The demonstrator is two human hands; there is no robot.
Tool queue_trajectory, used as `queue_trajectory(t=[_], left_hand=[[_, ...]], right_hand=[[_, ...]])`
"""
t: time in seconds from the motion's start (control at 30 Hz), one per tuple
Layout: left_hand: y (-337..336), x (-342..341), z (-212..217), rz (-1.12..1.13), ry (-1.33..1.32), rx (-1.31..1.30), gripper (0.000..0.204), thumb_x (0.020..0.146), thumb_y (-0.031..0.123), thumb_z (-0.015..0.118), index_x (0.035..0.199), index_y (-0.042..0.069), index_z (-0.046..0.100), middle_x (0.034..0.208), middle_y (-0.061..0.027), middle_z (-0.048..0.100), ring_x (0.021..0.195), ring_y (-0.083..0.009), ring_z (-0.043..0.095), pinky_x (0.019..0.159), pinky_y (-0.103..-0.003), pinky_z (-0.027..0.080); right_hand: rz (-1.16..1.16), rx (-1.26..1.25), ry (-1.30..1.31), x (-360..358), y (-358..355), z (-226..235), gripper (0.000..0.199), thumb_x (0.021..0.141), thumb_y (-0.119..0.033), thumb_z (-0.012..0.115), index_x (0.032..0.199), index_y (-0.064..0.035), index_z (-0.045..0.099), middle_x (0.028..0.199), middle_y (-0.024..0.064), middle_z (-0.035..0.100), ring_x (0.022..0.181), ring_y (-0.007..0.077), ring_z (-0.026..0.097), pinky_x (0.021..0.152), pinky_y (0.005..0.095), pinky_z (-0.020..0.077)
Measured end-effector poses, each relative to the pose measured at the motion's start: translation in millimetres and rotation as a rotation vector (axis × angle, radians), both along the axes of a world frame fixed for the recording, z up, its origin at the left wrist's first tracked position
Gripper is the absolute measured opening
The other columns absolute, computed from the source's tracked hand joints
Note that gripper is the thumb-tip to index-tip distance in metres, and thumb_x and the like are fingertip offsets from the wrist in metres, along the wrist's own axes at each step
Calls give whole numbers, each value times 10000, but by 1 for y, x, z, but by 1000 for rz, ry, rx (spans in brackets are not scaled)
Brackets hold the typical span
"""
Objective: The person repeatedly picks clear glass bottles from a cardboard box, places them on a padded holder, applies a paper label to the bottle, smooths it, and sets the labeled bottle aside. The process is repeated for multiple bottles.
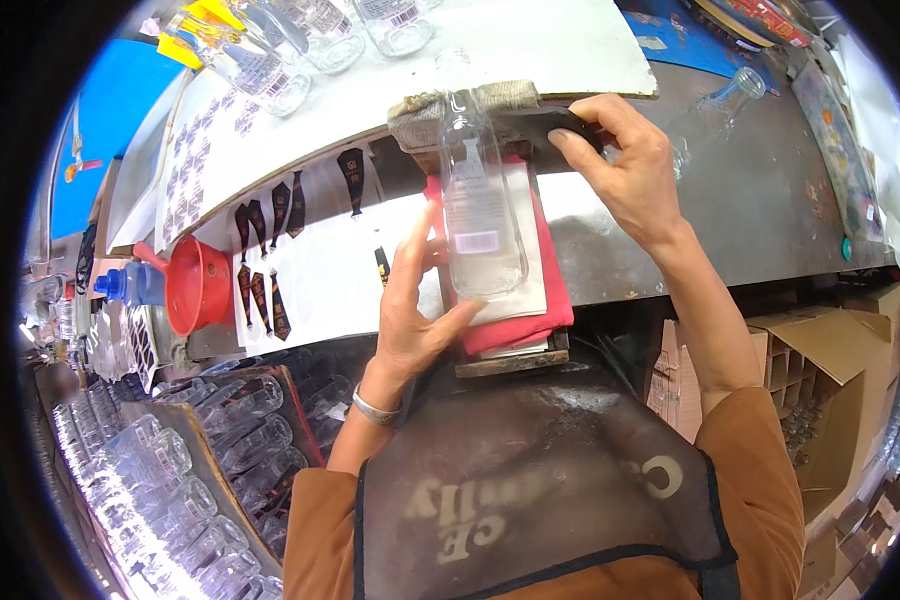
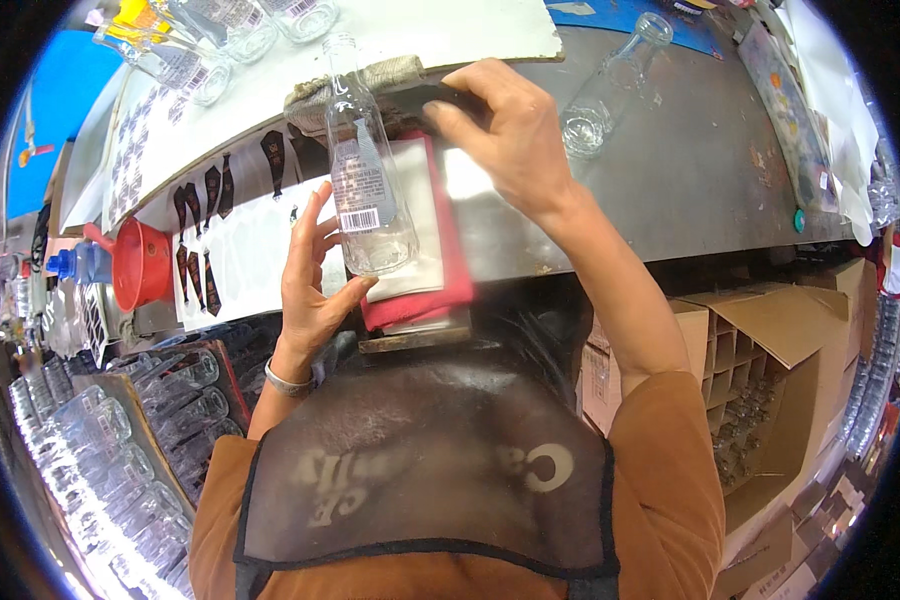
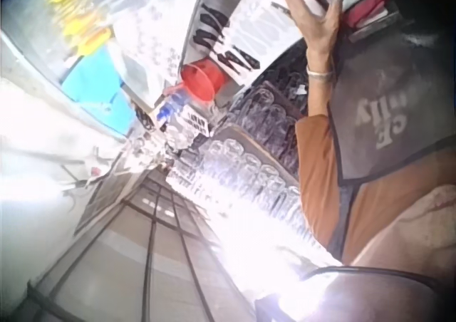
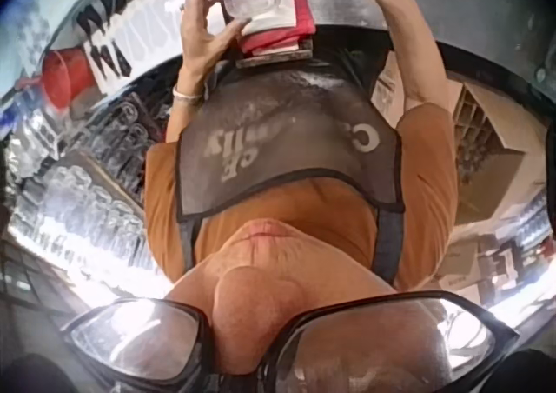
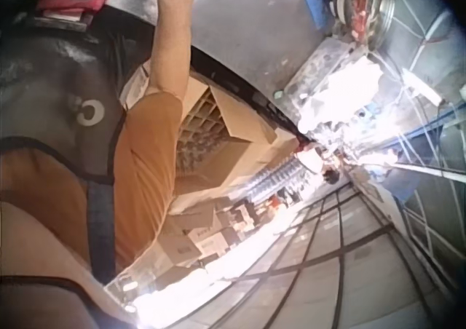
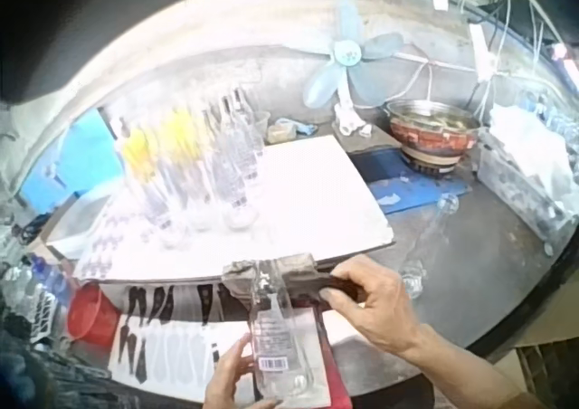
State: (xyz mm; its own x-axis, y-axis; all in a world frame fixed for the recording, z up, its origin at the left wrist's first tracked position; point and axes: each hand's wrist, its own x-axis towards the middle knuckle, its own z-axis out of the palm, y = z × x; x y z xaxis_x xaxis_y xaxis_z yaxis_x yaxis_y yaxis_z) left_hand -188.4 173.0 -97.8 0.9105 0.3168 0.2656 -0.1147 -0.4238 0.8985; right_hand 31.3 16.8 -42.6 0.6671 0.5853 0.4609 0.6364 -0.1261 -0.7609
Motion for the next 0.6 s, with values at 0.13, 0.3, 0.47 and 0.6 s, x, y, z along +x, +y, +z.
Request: queue_trajectory(t=[0.13, 0.3, 0.47, 0.6], left_hand=[[-2, -1, 4, 1, 67, 36, 1019, 705, 36, 838, 1548, -19, 270, 1576, -182, 334, 1230, -248, 553, 1039, -386, 485], [0, 1, 22, 15, 80, 162, 1023, 694, 87, 849, 1550, 3, 294, 1554, -174, 387, 1278, -286, 535, 1093, -419, 423], [48, 29, 39, 146, -133, 164, 709, 885, 63, 647, 1518, -40, 345, 1491, -192, 494, 1359, -280, 489, 1153, -407, 351], [65, 99, 66, 236, 17, 421, 575, 974, 297, 639, 1450, 17, 480, 1265, -153, 679, 1002, -218, 688, 870, -331, 517]], right_hand=[[450, -78, -66, -23, 5, 28, 245, 865, -148, 738, 1036, 18, 683, 883, 108, 703, 783, 189, 682, 703, 293, 541], [11, 30, -627, 15, 35, 35, 200, 829, -98, 694, 1025, -61, 703, 911, 120, 667, 808, 292, 648, 739, 371, 536], [786, -191, -142, -64, -17, 28, 181, 803, -81, 712, 980, -49, 685, 874, 115, 651, 775, 302, 630, 672, 392, 519], [656, -110, 2, -66, -27, 31, 205, 820, -95, 720, 1011, -24, 693, 845, 126, 667, 740, 306, 640, 652, 382, 510]])
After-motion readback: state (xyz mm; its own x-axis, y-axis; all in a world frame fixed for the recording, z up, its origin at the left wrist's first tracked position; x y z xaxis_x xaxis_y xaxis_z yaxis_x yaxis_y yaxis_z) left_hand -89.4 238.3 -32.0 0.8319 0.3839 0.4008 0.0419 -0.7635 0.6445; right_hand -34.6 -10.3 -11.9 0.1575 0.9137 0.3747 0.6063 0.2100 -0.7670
